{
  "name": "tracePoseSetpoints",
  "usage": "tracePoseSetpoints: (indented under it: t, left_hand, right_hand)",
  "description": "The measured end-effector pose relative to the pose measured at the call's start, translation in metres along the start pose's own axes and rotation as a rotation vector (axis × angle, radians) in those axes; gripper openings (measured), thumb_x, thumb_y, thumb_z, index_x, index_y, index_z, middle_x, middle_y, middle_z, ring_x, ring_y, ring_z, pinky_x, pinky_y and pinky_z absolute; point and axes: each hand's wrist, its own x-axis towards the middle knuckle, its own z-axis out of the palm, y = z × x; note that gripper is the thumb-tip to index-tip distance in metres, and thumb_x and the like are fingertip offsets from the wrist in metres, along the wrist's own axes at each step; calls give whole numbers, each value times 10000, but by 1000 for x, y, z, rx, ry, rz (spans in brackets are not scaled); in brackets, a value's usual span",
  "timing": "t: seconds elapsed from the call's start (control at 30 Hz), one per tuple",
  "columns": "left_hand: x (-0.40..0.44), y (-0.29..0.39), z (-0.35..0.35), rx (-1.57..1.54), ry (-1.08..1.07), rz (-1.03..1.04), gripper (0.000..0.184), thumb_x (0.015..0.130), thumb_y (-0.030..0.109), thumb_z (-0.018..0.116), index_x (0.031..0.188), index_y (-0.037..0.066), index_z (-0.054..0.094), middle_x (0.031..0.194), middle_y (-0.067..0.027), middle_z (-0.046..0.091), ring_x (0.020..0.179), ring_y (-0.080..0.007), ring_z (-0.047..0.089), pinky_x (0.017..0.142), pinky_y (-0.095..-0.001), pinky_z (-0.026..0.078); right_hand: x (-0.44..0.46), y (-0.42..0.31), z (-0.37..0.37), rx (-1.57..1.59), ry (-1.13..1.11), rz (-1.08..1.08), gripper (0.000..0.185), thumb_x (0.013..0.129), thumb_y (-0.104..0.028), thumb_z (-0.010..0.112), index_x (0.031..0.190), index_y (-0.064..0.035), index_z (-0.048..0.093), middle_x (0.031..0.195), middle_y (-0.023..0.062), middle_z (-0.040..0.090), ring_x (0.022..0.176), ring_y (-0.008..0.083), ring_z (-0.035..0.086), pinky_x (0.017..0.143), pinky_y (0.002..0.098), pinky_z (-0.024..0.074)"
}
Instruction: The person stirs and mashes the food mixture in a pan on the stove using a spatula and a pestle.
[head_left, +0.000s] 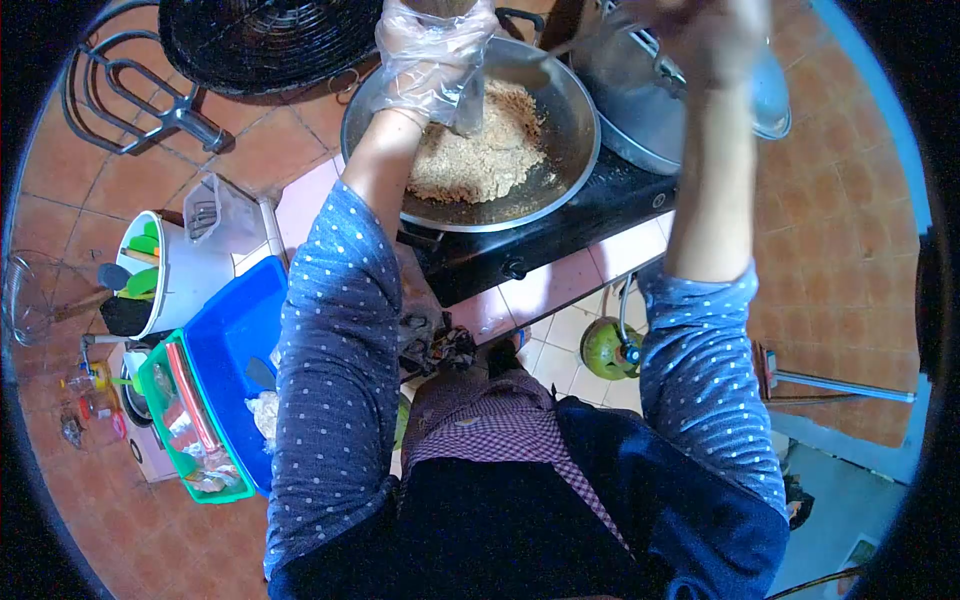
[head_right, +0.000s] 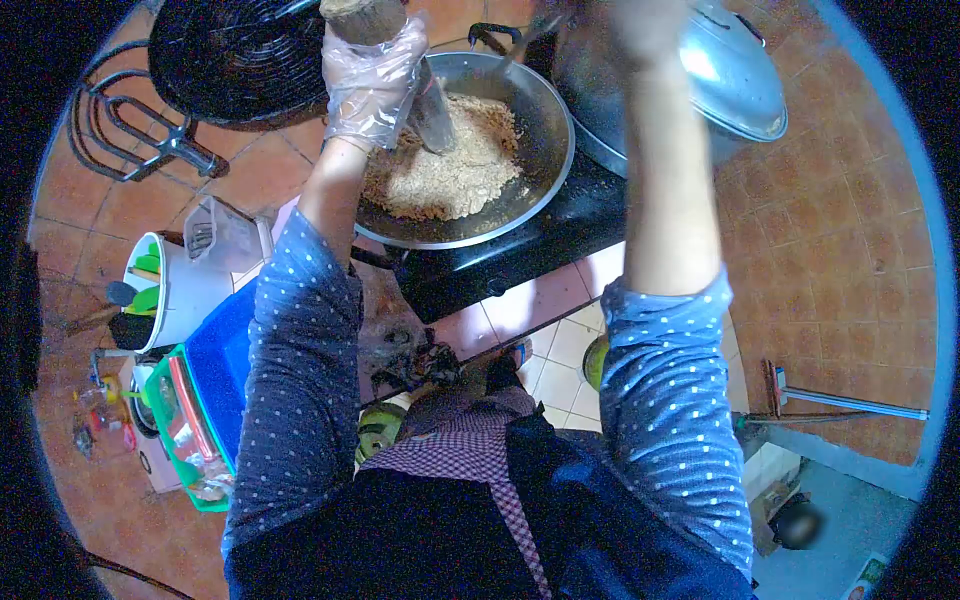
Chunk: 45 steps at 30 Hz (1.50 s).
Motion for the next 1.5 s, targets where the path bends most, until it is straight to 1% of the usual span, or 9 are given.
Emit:
tracePoseSetpoints:
  t: [0.03, 0.17, 0.3, 0.5, 0.6, 0.67, 0.77, 0.9, 1.5]
  left_hand:
    - [-2, 0, 0, -29, -3, -10, 482, 779, 124, 815, 1204, 60, 595, 950, -69, 673, 838, -202, 681, 746, -329, 547]
    - [-6, 9, 1, 181, 18, 119, 491, 782, 114, 818, 1213, 61, 589, 947, -69, 669, 838, -186, 675, 738, -325, 544]
    - [-4, 1, 6, -27, 5, -23, 496, 783, 138, 825, 1210, 57, 585, 927, -67, 664, 805, -188, 665, 726, -327, 541]
    - [-1, -10, -1, 57, -9, 60, 456, 795, 144, 811, 1181, 65, 582, 916, -56, 656, 790, -181, 657, 698, -321, 532]
    - [1, -30, 2, -862, -100, -460, 445, 800, 156, 801, 1179, 64, 587, 904, -52, 659, 790, -192, 665, 708, -334, 539]
    - [-3, 5, 2, 87, -3, 15, 443, 813, 179, 789, 1190, 64, 587, 911, -55, 663, 787, -205, 673, 717, -340, 546]
    - [-3, 24, -2, 192, -24, -24, 465, 810, 170, 791, 1212, 63, 583, 919, -53, 664, 775, -204, 672, 719, -333, 549]
    - [-6, 13, -1, -290, -95, -215, 480, 803, 147, 791, 1223, 42, 584, 966, -84, 683, 809, -216, 684, 756, -348, 554]
    - [-7, 18, 0, 72, -100, -13, 498, 810, 133, 785, 1252, 35, 577, 993, -98, 688, 867, -214, 689, 784, -345, 556]
  right_hand:
    - [-1, 24, 10, -39, 101, 204, 427, 940, -274, 668, 551, -148, 541, 455, -24, 425, 394, 120, 415, 411, 286, 319]
    - [0, 118, -19, -41, -387, -111, 489, 973, -204, 644, 513, -82, 530, 482, 5, 514, 394, 97, 433, 402, 285, 313]
    - [34, 76, -16, 34, -95, -49, 361, 930, -293, 658, 629, -142, 526, 480, -4, 434, 391, 139, 419, 409, 314, 366]
    - [63, 0, -38, 170, -415, -212, 440, 984, -299, 578, 588, -205, 412, 447, -38, 336, 366, 148, 352, 390, 318, 334]
    - [32, 61, -16, 103, -118, -82, 393, 958, -305, 630, 611, -155, 524, 460, -7, 453, 387, 133, 439, 393, 299, 350]
    - [19, 100, -19, 13, -351, -87, 381, 941, -225, 667, 599, -137, 524, 485, -7, 450, 386, 120, 412, 389, 307, 333]
    - [21, 92, -9, 102, -349, 31, 404, 948, -216, 657, 597, -137, 474, 490, -12, 417, 392, 113, 397, 395, 302, 315]
    - [40, 43, -13, 123, -263, -61, 446, 953, -276, 636, 587, -189, 396, 464, -33, 344, 387, 119, 361, 398, 293, 312]
    - [66, 18, -12, 160, -386, -114, 388, 962, -256, 618, 643, -203, 403, 493, -47, 341, 399, 113, 344, 409, 308, 292]
